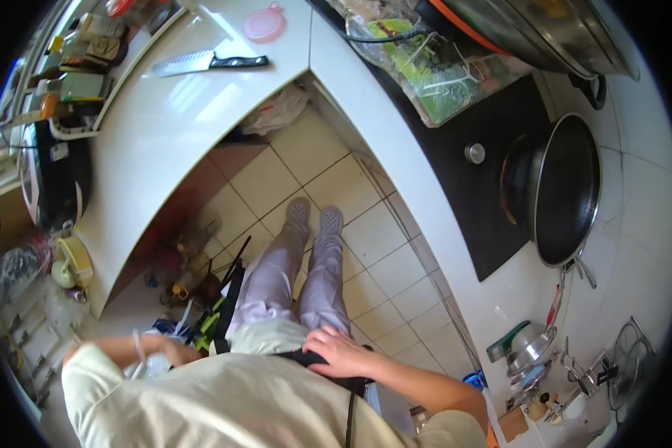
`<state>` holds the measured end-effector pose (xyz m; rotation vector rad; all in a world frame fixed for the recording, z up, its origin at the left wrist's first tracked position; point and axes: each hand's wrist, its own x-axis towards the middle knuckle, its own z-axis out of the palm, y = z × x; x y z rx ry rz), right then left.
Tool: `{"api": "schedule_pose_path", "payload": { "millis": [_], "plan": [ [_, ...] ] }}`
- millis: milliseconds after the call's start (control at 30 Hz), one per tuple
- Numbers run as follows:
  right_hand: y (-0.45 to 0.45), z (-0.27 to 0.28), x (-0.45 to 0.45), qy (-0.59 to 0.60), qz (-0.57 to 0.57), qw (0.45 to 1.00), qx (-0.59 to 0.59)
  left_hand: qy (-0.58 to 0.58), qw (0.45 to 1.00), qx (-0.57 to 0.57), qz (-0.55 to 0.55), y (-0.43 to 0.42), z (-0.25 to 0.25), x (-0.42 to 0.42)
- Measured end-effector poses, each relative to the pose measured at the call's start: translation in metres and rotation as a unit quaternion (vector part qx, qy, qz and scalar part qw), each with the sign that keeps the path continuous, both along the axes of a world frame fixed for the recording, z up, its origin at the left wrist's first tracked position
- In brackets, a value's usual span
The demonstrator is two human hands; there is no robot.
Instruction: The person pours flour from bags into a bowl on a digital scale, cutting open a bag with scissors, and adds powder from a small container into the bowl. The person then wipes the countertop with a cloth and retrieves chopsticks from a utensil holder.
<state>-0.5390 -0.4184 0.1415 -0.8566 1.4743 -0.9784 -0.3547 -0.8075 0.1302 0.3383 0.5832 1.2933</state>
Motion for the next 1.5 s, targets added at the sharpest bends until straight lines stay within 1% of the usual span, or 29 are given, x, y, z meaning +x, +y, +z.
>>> {"api": "schedule_pose_path", "payload": {
  "millis": [33,100,167,200,233,300,433,533,600,667,700,733,767,800,833,867,900,933,967,1000,1033,1067,1100,1133,1200,1333,1433,1467,1500],
  "plan": [
    [-0.005,0.005,0.000,0.016,-0.002,1.000,-0.020,-0.010,0.989,-0.121,0.084,0.001,0.038,0.035],
    [-0.018,0.005,-0.001,0.026,0.028,0.999,-0.020,-0.053,0.936,-0.319,0.137,0.021,0.085,0.067],
    [-0.024,0.005,-0.002,0.028,0.053,0.998,-0.003,-0.075,0.884,-0.418,0.197,0.044,0.109,0.073],
    [-0.025,0.008,-0.003,0.035,0.058,0.998,-0.011,-0.090,0.850,-0.416,0.310,0.057,0.123,0.071],
    [-0.024,0.009,-0.005,0.045,0.090,0.995,-0.013,-0.084,0.847,-0.419,0.317,0.067,0.134,0.062],
    [-0.019,0.021,-0.011,0.074,0.104,0.992,-0.021,-0.230,0.746,-0.448,0.435,0.076,0.151,0.047],
    [0.006,0.041,-0.009,0.087,0.063,0.994,-0.006,-0.248,0.714,-0.434,0.490,0.077,0.141,0.051],
    [0.030,0.060,-0.004,0.091,0.053,0.993,0.045,-0.196,0.744,-0.393,0.504,0.068,0.126,0.022],
    [0.050,0.070,0.004,0.086,0.046,0.993,0.062,-0.127,0.776,-0.394,0.477,0.060,0.113,-0.004],
    [0.074,0.063,0.020,0.079,0.045,0.990,0.107,-0.117,0.811,-0.363,0.444,0.061,0.092,-0.011],
    [0.061,0.069,0.020,0.033,0.064,0.992,0.105,-0.124,0.865,-0.345,0.342,0.040,0.090,-0.034],
    [0.055,0.057,0.013,0.020,0.048,0.995,0.082,-0.137,0.909,-0.314,0.238,0.029,0.071,-0.060],
    [0.059,0.036,0.014,-0.053,-0.024,0.994,0.093,-0.081,0.922,-0.295,0.237,0.036,0.056,-0.073],
    [0.037,0.012,0.003,-0.116,-0.106,0.984,0.080,0.036,0.909,-0.359,0.210,0.010,0.003,-0.116],
    [0.018,-0.012,-0.006,-0.031,-0.211,0.974,0.082,0.068,0.877,-0.347,0.326,0.009,-0.042,-0.146],
    [0.023,-0.021,-0.015,-0.031,-0.226,0.970,0.086,0.134,0.881,-0.321,0.320,0.028,-0.060,-0.169],
    [-0.021,-0.065,-0.026,0.070,-0.274,0.948,0.145,0.257,0.806,-0.414,0.336,0.027,-0.134,-0.235],
    [-0.047,-0.085,-0.038,0.091,-0.310,0.933,0.159,0.403,0.726,-0.451,0.328,0.030,-0.214,-0.260],
    [-0.040,-0.102,-0.036,0.098,-0.332,0.925,0.158,0.351,0.772,-0.463,0.260,0.047,-0.221,-0.282],
    [-0.079,-0.129,-0.049,0.021,-0.386,0.919,0.074,0.443,0.681,-0.548,0.199,0.036,-0.327,-0.339],
    [-0.085,-0.154,-0.050,-0.012,-0.394,0.915,0.083,0.502,0.628,-0.559,0.202,0.036,-0.353,-0.374],
    [-0.068,-0.171,-0.041,-0.043,-0.400,0.910,0.101,0.536,0.619,-0.547,0.173,0.054,-0.395,-0.377],
    [-0.073,-0.187,-0.037,-0.045,-0.425,0.896,0.122,0.534,0.472,-0.693,0.108,0.028,-0.442,-0.427],
    [-0.070,-0.194,-0.030,-0.052,-0.443,0.883,0.148,0.515,0.427,-0.737,0.096,0.016,-0.464,-0.445],
    [-0.055,-0.214,-0.028,-0.101,-0.462,0.869,0.143,0.493,0.399,-0.768,0.089,-0.005,-0.496,-0.460],
    [-0.009,-0.245,0.008,-0.058,-0.449,0.855,0.254,0.510,0.404,-0.754,0.092,-0.016,-0.526,-0.442],
    [-0.017,-0.285,-0.011,-0.034,-0.432,0.852,0.292,0.559,0.403,-0.706,0.161,0.004,-0.487,-0.406],
    [-0.020,-0.288,-0.023,-0.011,-0.397,0.870,0.292,0.576,0.401,-0.684,0.197,0.016,-0.467,-0.395],
    [-0.050,-0.323,-0.052,0.064,-0.438,0.868,0.225,0.592,0.396,-0.661,0.236,0.026,-0.437,-0.384]
  ]
}}
